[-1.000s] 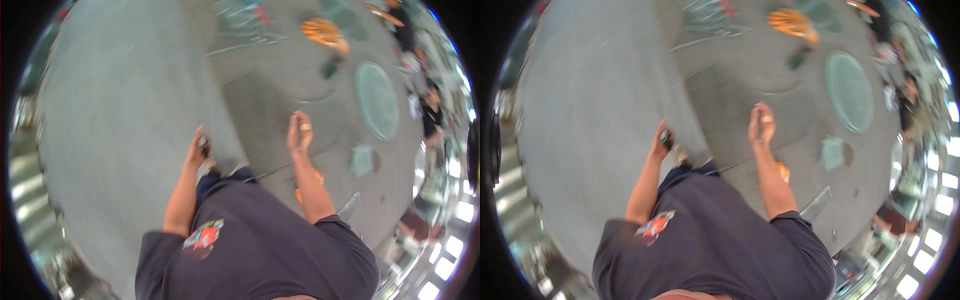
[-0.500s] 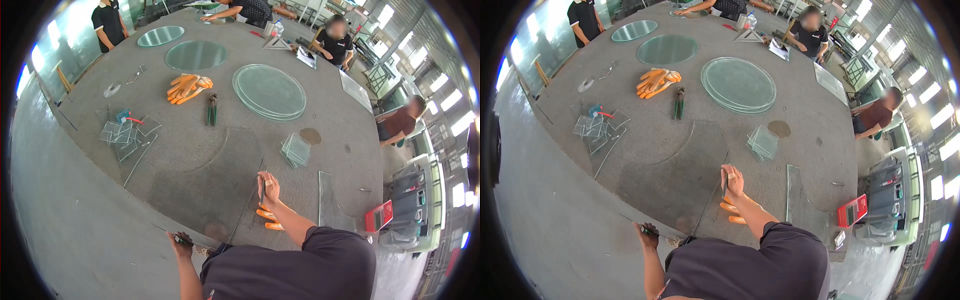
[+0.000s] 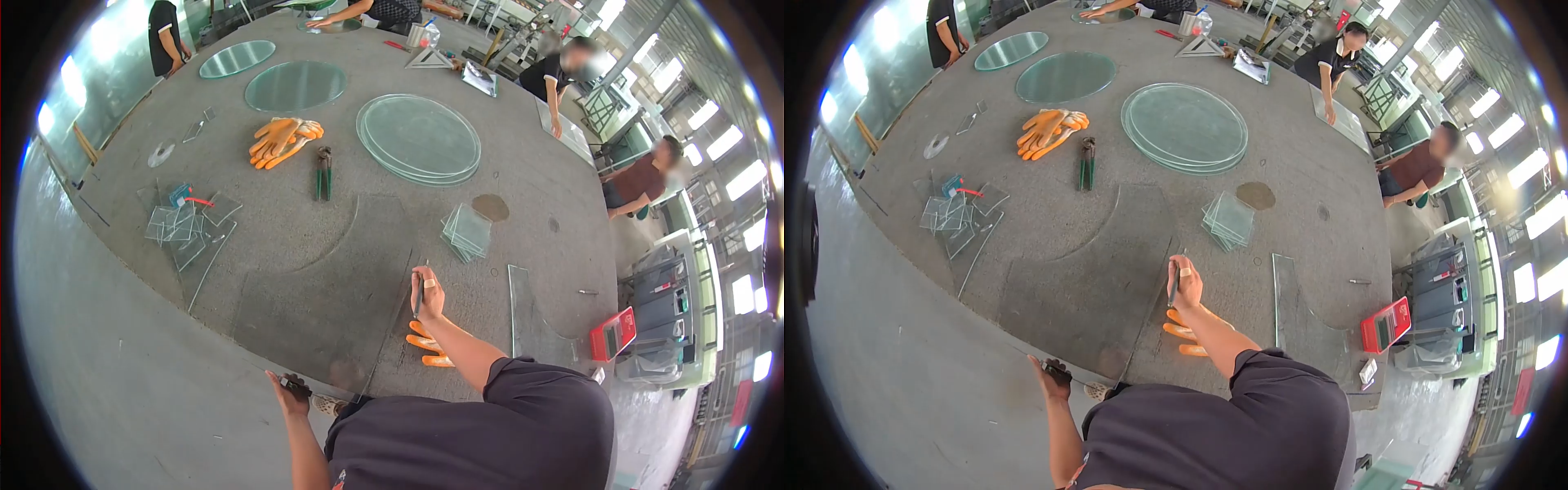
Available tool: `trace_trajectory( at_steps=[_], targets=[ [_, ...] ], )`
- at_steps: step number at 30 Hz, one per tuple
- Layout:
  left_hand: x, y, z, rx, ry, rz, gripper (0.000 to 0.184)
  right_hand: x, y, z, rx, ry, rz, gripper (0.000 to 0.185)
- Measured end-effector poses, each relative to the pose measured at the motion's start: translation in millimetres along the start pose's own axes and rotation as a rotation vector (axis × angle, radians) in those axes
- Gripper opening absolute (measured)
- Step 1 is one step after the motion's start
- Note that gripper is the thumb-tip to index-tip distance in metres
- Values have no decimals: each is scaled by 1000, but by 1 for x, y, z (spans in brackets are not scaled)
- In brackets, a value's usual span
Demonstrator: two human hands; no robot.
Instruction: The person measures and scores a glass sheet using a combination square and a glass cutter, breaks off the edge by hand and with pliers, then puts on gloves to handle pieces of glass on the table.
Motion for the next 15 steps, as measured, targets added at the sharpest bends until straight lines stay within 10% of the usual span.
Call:
trace_trajectory(
  at_steps=[15],
  targets=[
    [8,17,-43,-6,136,151,59,3,2,2,-42,0,42,10]
  ],
)
Point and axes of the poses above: each hand's wrist, its own x-axis towards the middle knuckle, its own z-axis out of the palm, y = z × x, the point moved 7 cm from there along x, towards the middle knuckle, and after that the axes turned 14 degrees about z, right-handed, at the moved point
